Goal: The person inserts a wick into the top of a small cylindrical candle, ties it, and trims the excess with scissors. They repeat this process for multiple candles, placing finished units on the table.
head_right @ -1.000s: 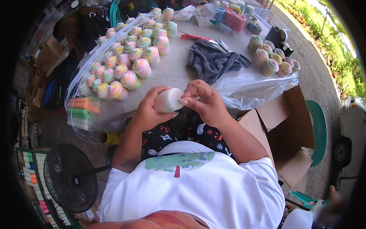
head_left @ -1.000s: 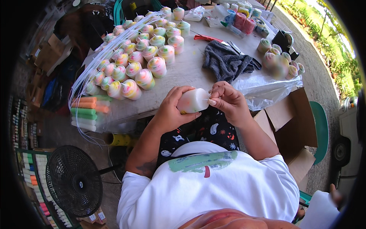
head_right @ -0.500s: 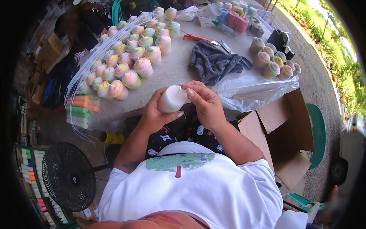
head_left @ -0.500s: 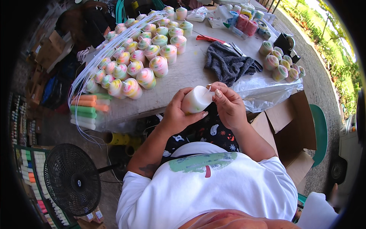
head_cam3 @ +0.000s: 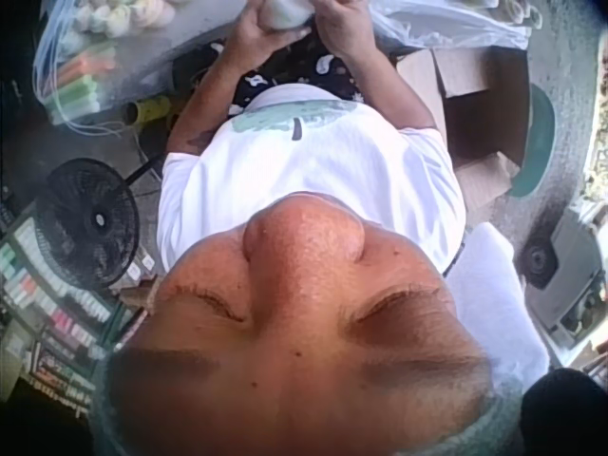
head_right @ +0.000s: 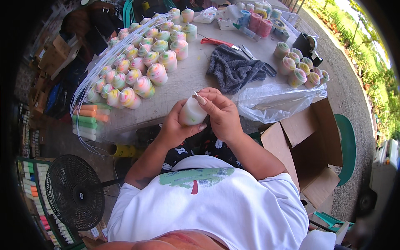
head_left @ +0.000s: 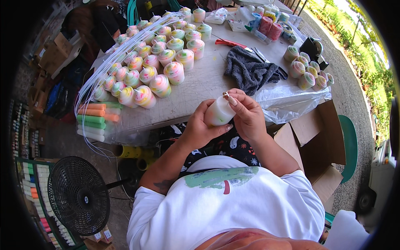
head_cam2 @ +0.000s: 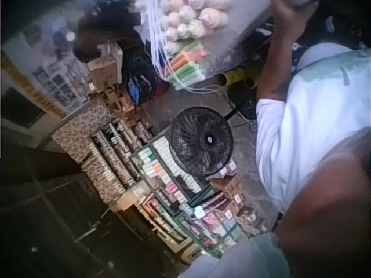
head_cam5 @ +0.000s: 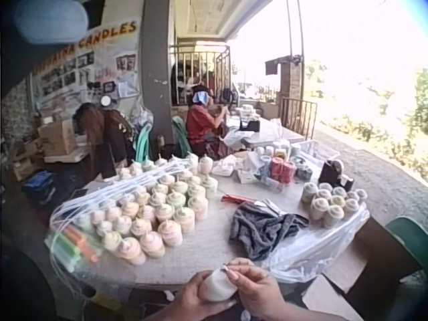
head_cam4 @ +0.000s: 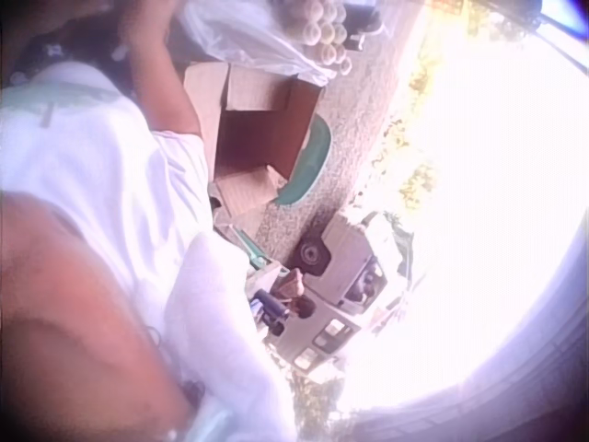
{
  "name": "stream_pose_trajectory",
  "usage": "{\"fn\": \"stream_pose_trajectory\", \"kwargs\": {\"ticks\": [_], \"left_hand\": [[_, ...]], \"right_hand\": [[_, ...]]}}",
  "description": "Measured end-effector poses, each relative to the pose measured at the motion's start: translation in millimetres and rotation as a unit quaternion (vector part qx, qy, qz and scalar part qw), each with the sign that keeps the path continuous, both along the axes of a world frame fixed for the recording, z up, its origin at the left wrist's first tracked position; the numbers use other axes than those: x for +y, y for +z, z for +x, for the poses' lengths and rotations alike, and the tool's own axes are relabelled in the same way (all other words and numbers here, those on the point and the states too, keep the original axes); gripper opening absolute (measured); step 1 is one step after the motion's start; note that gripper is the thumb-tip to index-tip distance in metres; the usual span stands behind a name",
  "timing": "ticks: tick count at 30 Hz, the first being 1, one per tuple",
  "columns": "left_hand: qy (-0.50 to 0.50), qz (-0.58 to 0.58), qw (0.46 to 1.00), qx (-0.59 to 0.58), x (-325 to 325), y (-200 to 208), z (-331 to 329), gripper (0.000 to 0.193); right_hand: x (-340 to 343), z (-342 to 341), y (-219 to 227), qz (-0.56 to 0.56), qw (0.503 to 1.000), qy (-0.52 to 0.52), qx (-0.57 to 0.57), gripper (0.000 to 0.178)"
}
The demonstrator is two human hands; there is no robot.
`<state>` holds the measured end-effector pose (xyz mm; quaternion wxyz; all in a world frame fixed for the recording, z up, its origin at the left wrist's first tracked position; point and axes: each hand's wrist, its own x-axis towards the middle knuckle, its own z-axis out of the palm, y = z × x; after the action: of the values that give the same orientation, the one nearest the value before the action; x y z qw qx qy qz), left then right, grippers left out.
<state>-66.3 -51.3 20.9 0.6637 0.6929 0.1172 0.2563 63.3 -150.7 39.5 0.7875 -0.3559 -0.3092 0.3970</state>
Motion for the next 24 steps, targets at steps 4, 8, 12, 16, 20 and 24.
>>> {"fn": "stream_pose_trajectory", "kwargs": {"ticks": [4, 8, 12, 16, 20, 24], "left_hand": [[0.003, 0.01, 1.0, 0.01, -1, 1, 0, 0.061], [0.011, 0.045, 0.999, 0.017, 0, 3, -1, 0.062], [0.054, 0.121, 0.991, 0.004, 3, -3, -2, 0.063], [0.121, 0.267, 0.956, -0.025, 7, 12, -5, 0.063], [0.14, 0.358, 0.923, -0.036, 11, 21, -10, 0.063], [0.138, 0.392, 0.908, -0.054, 13, 24, -11, 0.063]], "right_hand": [[-1, 0, 2, -0.014, 0.999, -0.014, -0.038, 0.017], [-3, -1, 5, -0.012, 0.996, -0.035, -0.079, 0.016], [-9, 3, 11, -0.042, 0.953, -0.132, -0.27, 0.012], [-21, 16, 27, -0.012, 0.765, -0.247, -0.595, 0.022], [-26, 17, 41, -0.003, 0.671, -0.245, -0.699, 0.023], [-30, 17, 57, -0.019, 0.635, -0.225, -0.739, 0.023]]}}
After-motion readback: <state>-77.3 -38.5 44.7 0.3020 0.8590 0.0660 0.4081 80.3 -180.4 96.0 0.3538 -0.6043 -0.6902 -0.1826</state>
